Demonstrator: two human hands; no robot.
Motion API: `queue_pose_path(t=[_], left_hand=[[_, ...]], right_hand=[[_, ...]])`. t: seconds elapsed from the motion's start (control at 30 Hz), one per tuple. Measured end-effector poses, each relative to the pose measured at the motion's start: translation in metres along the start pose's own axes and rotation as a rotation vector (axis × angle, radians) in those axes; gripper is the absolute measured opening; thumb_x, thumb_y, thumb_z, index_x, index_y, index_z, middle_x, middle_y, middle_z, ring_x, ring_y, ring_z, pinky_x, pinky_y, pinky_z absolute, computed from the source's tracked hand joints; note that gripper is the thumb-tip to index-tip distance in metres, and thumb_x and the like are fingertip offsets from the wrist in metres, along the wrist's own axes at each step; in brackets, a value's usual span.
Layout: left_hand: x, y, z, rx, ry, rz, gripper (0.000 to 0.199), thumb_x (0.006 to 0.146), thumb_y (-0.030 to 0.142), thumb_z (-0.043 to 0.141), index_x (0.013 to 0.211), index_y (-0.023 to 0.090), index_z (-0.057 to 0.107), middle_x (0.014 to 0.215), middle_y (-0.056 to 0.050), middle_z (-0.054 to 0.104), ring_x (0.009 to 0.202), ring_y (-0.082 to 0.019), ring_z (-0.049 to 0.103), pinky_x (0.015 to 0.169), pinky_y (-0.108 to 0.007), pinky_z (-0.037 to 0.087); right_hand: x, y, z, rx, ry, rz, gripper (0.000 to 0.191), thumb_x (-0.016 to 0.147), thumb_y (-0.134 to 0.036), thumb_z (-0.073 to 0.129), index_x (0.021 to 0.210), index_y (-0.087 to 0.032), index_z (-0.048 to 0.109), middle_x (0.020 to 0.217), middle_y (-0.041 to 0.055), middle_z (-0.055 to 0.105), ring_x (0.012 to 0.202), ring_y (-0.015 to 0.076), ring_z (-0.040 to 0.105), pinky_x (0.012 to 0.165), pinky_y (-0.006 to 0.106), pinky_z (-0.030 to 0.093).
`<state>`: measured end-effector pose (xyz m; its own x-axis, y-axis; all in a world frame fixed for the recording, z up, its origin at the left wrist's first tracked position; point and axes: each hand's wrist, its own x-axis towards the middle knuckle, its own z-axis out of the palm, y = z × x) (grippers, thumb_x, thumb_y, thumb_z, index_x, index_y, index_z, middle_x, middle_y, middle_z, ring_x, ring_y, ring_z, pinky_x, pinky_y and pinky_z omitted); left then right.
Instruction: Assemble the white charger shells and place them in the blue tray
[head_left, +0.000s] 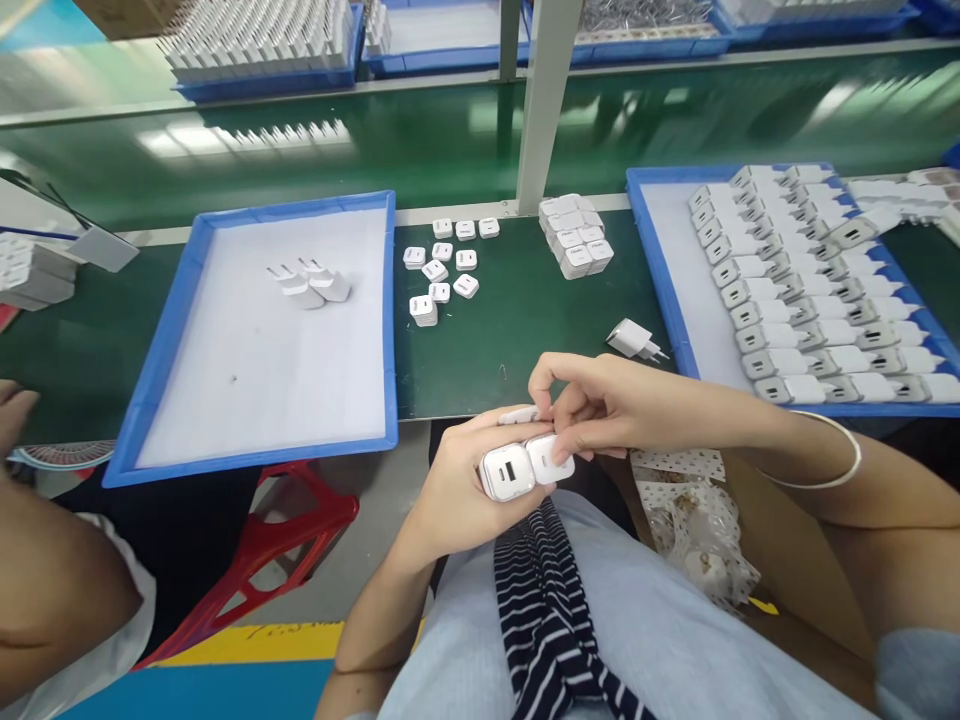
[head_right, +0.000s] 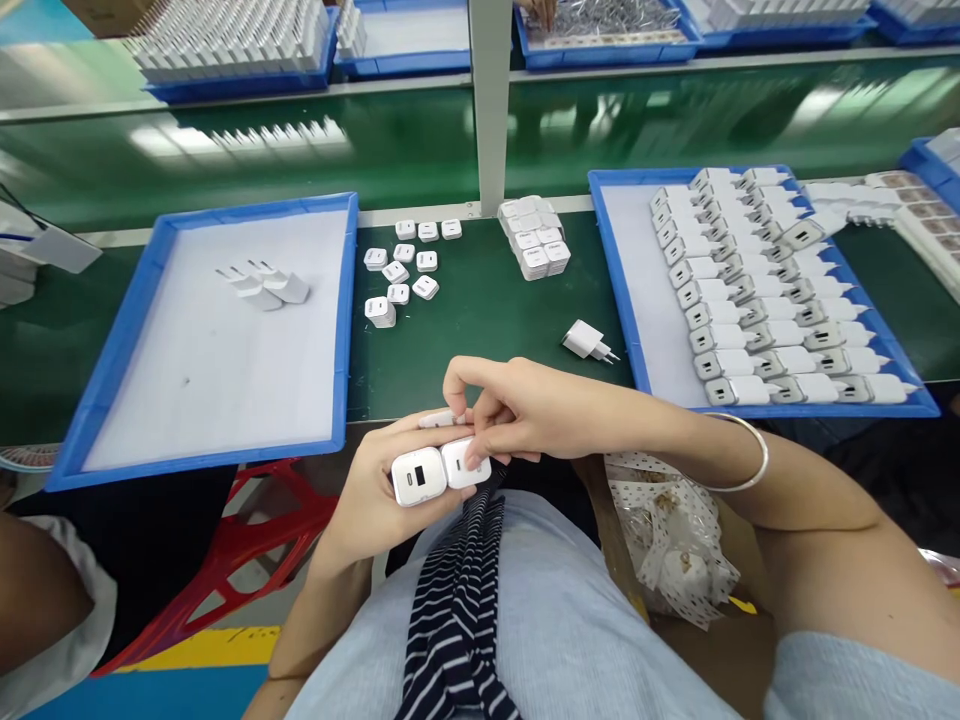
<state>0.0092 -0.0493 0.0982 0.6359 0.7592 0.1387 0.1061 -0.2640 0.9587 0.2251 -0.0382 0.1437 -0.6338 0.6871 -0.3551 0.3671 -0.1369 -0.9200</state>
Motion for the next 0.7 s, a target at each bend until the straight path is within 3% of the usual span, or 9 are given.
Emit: queue_pose_path(t=[0.7], left_hand=[[0.0026, -0.0012, 0.0006, 0.039, -0.034, 0.001, 0.038, 0.071, 0.014, 0.078, 0.108, 0.021, 0.074, 0.114, -0.008, 0.073, 0.101, -0.023, 0.071, 0.089, -0.034, 0.058]], right_hand=[[0.0023, -0.0038, -0.0016, -0.056, -0.04, 0.078, 0.032, 0.084, -0.018, 0.062, 0.096, -0.025, 0.033, 0.058, -0.0112, 0.055, 0.042, 0.007, 0.044, 0.04, 0.016, 0.032]])
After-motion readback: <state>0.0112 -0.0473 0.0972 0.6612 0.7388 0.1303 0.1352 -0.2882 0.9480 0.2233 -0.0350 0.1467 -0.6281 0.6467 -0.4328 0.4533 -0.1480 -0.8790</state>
